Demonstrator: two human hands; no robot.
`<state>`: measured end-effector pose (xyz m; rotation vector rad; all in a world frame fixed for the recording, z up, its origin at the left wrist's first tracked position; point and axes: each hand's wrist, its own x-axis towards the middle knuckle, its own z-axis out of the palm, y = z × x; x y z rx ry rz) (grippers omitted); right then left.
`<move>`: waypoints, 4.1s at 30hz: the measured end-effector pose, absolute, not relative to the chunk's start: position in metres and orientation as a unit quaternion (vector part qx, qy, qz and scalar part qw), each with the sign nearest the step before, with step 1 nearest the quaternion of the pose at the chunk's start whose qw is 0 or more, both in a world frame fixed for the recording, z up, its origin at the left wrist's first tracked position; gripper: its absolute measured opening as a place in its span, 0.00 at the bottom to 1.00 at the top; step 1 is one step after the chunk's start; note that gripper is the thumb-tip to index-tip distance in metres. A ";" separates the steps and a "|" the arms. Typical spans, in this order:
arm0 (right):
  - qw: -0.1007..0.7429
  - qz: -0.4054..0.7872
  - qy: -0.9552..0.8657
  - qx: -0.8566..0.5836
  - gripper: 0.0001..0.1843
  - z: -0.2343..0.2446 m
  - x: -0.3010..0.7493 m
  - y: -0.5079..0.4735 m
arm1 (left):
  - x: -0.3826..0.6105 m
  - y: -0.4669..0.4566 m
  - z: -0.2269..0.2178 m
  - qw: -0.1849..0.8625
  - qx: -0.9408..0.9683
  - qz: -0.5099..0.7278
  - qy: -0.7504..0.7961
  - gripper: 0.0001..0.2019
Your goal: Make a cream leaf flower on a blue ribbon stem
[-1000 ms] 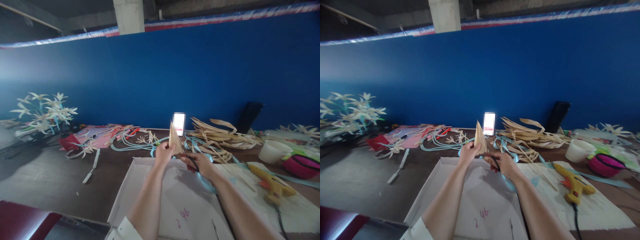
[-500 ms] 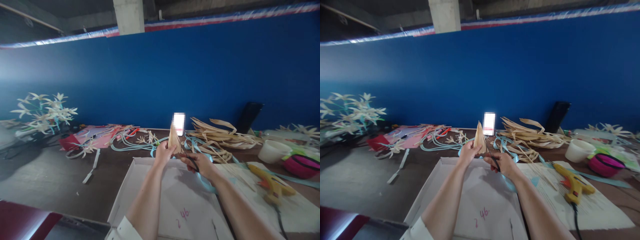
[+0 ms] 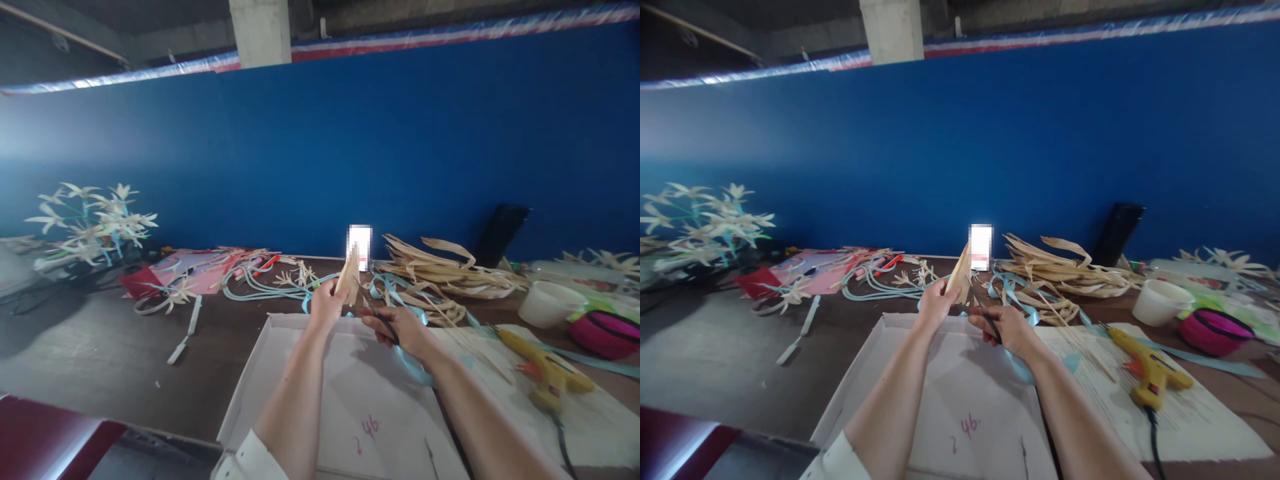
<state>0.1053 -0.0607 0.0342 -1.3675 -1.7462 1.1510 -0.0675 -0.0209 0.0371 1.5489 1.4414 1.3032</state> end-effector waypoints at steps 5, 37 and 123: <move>0.313 0.435 -0.663 -0.522 0.29 0.034 0.106 -0.060 | -0.067 -0.022 0.039 0.320 0.584 0.503 0.551 0.12; 0.323 0.446 -0.659 -0.512 0.29 0.034 0.106 -0.060 | -0.071 -0.027 0.047 0.329 0.591 0.462 0.573 0.11; 0.301 0.466 -0.690 -0.465 0.30 0.025 0.108 -0.058 | -0.065 -0.013 0.023 0.543 0.469 0.551 0.426 0.13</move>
